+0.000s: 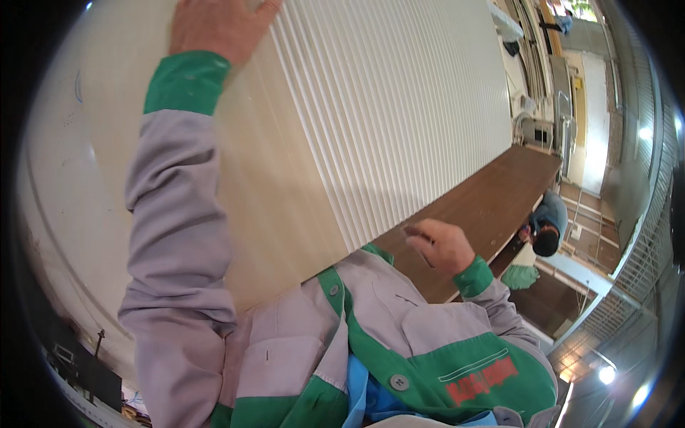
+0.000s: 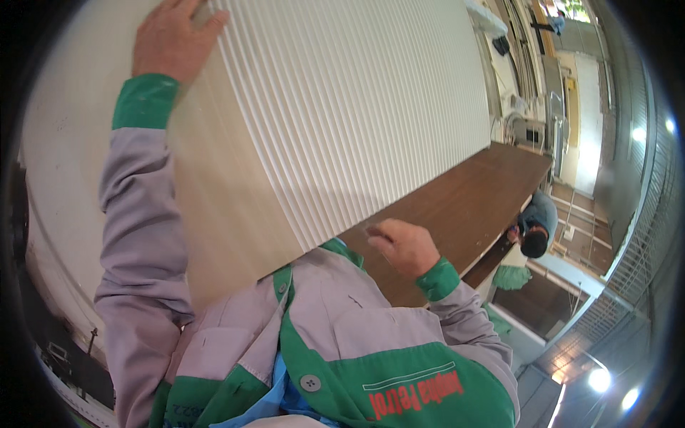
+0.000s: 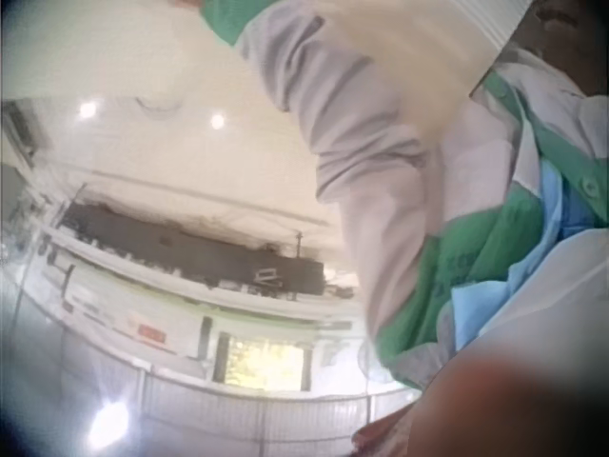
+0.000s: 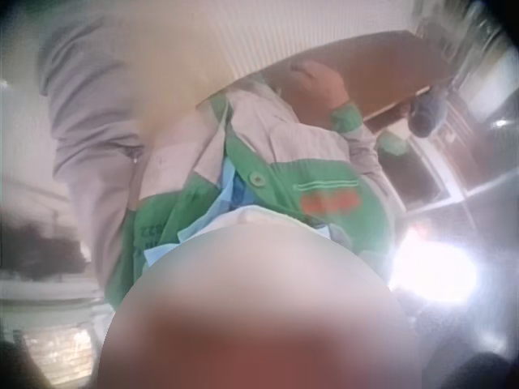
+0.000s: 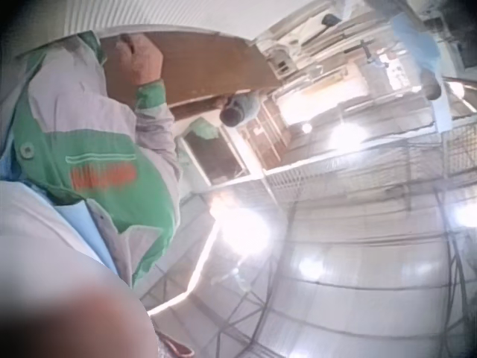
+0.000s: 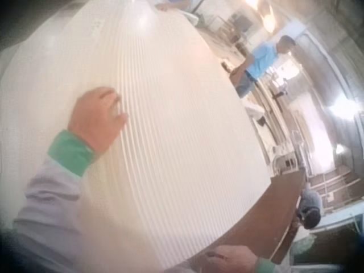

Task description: The person scrapes a large white corrugated plastic sheet with a small handheld tool, moving methodically across the surface. The person holds the sheet with one hand while scraping with the other, working in a workshop environment.

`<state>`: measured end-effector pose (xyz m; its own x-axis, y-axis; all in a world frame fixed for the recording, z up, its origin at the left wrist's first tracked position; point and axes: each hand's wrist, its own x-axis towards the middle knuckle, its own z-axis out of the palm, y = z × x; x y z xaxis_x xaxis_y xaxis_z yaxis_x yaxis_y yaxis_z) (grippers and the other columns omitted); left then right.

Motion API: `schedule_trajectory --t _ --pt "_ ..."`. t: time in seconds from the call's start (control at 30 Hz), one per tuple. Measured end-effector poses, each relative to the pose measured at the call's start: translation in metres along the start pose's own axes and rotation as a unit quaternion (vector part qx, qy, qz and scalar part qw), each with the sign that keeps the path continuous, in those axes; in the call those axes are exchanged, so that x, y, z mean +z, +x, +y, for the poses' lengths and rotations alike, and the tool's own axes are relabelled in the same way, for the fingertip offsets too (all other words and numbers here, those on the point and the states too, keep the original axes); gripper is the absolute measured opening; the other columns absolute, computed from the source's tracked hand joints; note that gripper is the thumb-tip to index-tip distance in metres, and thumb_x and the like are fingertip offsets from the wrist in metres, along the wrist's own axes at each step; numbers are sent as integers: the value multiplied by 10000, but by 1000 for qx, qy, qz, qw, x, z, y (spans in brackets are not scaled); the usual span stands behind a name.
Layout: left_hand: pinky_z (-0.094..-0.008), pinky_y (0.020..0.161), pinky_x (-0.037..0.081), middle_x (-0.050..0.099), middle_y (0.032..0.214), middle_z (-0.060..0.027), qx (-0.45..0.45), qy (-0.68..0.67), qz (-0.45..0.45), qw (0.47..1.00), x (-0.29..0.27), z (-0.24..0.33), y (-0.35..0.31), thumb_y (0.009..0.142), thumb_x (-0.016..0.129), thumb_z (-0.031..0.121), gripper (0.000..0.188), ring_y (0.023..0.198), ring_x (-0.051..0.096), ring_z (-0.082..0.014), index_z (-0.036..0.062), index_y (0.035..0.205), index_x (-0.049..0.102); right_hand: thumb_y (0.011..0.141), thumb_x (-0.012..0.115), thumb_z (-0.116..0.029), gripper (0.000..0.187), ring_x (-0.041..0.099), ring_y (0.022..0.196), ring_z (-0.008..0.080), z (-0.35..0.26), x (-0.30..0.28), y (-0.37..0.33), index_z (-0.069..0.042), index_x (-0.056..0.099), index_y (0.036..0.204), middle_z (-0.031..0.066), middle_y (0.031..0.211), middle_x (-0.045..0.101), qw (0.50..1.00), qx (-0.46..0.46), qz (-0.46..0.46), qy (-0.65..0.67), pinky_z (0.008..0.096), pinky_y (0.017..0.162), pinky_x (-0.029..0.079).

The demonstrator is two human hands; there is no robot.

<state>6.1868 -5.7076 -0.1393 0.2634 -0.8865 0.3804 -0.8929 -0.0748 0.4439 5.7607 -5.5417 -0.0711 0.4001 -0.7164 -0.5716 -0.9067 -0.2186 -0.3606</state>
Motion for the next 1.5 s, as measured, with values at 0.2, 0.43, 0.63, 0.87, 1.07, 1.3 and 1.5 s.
schedule_trajectory --t 0.2,0.43,0.63,0.87,1.07,1.3,1.5 --pt "-463 1097 442 644 1308 -223 -2 -20 15 1000 -9 13 -3 865 735 247 445 1252 576 -384 -57 1186 683 946 704 -95 109 620 676 248 -34 16 9 6 705 988 148 803 643 965 -6 223 136 345 636 508" --pt "-468 1120 425 627 1339 -234 29 -18 27 999 -6 7 -1 866 735 247 457 1282 558 -387 -62 1197 675 944 698 -99 100 597 614 297 -42 47 19 -5 669 924 152 752 610 951 1 295 97 373 569 476" --pt "-485 1160 383 589 1402 -227 -22 9 -10 1000 1 -1 4 891 714 291 499 1335 519 -374 -46 1254 652 951 686 -111 156 589 626 385 -69 3 123 -48 584 851 178 737 575 929 -119 348 -42 465 537 443" --pt "-438 1188 331 582 1451 -107 6 5 -3 1000 5 -13 3 919 676 428 530 1407 472 -287 88 1326 656 1025 470 -314 372 646 1152 422 -185 -157 424 -23 663 1156 238 1208 698 932 -46 331 -141 514 999 502" --pt "-482 1190 334 573 1432 -197 18 -16 -30 999 1 -8 3 914 685 350 522 1380 481 -352 2 1300 641 1032 456 -333 410 642 1165 416 -192 -172 445 -12 658 1189 241 1219 695 916 -89 366 -138 501 1025 495" --pt "-486 1158 376 618 1365 -217 30 31 27 999 1 3 -1 886 710 308 493 1322 530 -377 -30 1242 664 994 631 -213 161 667 733 375 -74 -10 159 -59 662 958 170 846 671 921 -123 365 -54 464 630 532" --pt "-470 1136 400 626 1346 -222 23 -18 6 1000 -4 10 -1 876 721 292 473 1297 542 -394 -38 1212 678 918 712 -77 65 630 687 364 -33 55 -8 -29 669 915 165 792 627 955 -20 293 27 426 589 490"
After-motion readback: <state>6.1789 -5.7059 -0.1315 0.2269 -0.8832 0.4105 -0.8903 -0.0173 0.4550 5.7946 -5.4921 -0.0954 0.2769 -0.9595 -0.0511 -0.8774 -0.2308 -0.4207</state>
